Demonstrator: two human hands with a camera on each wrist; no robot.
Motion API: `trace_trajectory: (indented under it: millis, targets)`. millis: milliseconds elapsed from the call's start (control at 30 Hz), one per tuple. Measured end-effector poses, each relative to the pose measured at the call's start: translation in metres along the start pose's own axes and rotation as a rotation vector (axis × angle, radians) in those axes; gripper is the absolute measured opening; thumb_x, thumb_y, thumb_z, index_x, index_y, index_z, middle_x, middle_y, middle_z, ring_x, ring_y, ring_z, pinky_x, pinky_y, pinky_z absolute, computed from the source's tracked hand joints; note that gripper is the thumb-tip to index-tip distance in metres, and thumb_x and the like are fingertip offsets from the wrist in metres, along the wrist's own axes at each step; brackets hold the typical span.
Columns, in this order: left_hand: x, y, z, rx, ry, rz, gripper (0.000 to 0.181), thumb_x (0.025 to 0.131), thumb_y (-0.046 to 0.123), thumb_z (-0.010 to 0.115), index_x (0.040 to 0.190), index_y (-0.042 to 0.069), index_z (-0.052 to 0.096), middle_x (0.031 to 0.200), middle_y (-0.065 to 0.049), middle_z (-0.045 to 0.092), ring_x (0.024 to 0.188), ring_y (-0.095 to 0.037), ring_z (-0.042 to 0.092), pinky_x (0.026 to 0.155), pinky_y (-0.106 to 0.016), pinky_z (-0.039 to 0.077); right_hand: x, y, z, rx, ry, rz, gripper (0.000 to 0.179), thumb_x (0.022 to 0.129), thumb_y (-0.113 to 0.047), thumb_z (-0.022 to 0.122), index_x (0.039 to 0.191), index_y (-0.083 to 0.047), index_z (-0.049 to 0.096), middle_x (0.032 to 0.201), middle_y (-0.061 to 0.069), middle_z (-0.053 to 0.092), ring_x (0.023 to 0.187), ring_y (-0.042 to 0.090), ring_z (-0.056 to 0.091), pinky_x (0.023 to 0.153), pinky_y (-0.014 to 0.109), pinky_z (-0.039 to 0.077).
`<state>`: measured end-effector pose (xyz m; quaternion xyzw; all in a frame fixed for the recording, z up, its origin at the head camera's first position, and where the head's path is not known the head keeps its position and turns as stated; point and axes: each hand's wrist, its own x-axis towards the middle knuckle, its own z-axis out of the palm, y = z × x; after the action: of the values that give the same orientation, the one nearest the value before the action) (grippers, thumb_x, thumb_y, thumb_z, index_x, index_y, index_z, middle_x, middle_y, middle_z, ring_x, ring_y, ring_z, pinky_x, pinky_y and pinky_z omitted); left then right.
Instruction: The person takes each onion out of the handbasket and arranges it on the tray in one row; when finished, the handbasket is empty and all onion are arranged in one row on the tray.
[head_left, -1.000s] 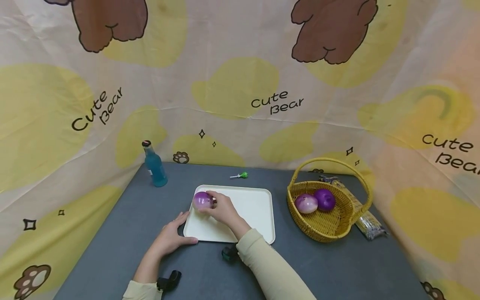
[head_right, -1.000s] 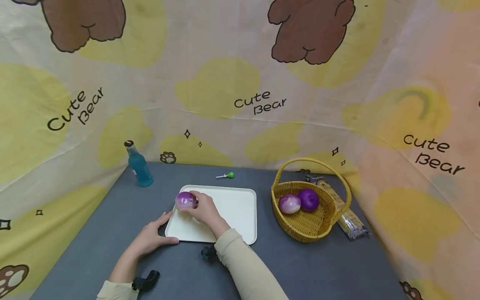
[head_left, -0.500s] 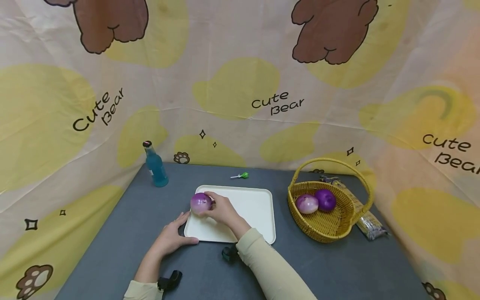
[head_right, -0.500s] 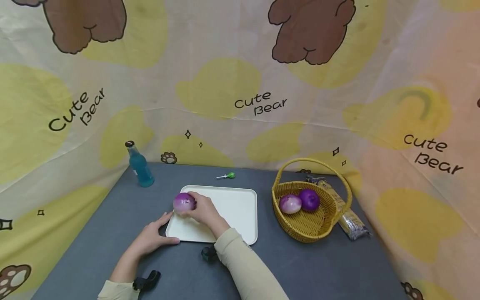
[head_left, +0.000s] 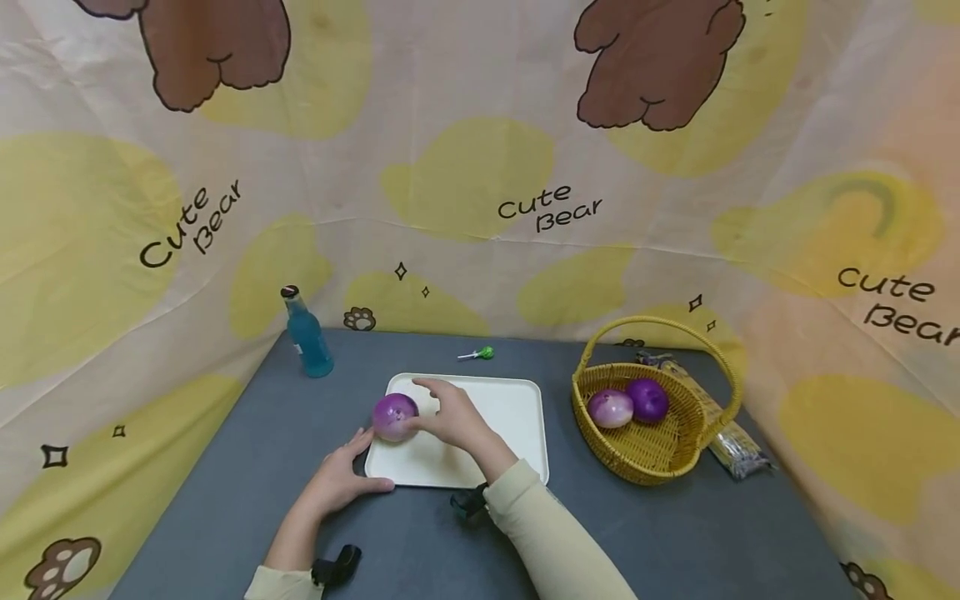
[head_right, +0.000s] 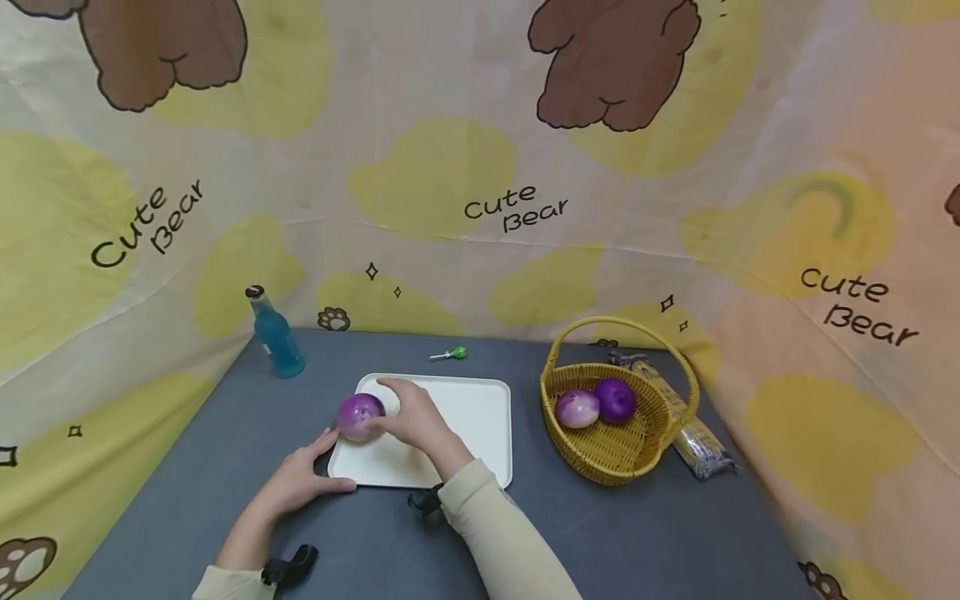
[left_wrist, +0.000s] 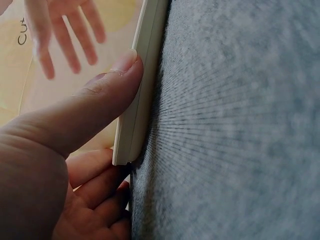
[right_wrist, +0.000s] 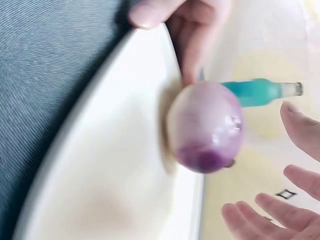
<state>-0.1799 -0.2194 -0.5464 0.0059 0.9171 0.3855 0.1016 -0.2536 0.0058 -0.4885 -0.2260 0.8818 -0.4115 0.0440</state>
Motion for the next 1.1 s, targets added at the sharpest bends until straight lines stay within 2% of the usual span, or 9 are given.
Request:
trace_trajectory:
  millis: [333, 600, 833, 1100]
  targets:
    - [0.001, -0.001, 0.000, -0.005, 0.001, -0.006, 0.114, 0.069, 0.053, 0.089, 0.158, 0.010, 0.033, 0.164, -0.025, 0.023, 0.150, -0.050, 0.020, 0.112, -0.074, 0.024, -0.017, -0.007, -0.031, 0.122, 0.058, -0.054, 0.067, 0.086, -0.031, 0.082, 0.145, -0.015, 0.055, 0.147, 0.003, 0.057, 0.132, 0.029, 0.056, 0.097, 0.043, 0.056]
    - [0.001, -0.001, 0.001, 0.001, -0.005, -0.004, 0.113, 0.070, 0.053, 0.088, 0.159, 0.010, 0.032, 0.164, -0.025, 0.023, 0.151, -0.050, 0.019, 0.113, -0.073, 0.023, -0.033, -0.011, -0.054, 0.122, 0.089, -0.057, 0.067, 0.086, -0.033, 0.082, 0.146, -0.022, 0.054, 0.148, -0.002, 0.055, 0.133, 0.025, 0.055, 0.097, 0.038, 0.056]
    - [0.001, 0.000, 0.000, -0.001, -0.005, 0.000, 0.114, 0.070, 0.053, 0.089, 0.158, 0.008, 0.032, 0.164, -0.025, 0.023, 0.151, -0.049, 0.020, 0.113, -0.072, 0.023, -0.047, -0.015, -0.072, 0.140, 0.135, -0.069, 0.067, 0.086, -0.031, 0.082, 0.146, -0.021, 0.054, 0.147, 0.003, 0.056, 0.133, 0.028, 0.056, 0.097, 0.040, 0.056]
    - [0.002, -0.002, 0.000, 0.006, -0.003, 0.005, 0.114, 0.070, 0.054, 0.089, 0.158, 0.009, 0.032, 0.164, -0.025, 0.023, 0.150, -0.049, 0.020, 0.114, -0.072, 0.023, -0.055, -0.009, -0.085, 0.154, 0.192, -0.065, 0.066, 0.085, -0.030, 0.083, 0.145, -0.023, 0.056, 0.147, 0.004, 0.056, 0.132, 0.029, 0.056, 0.097, 0.043, 0.056]
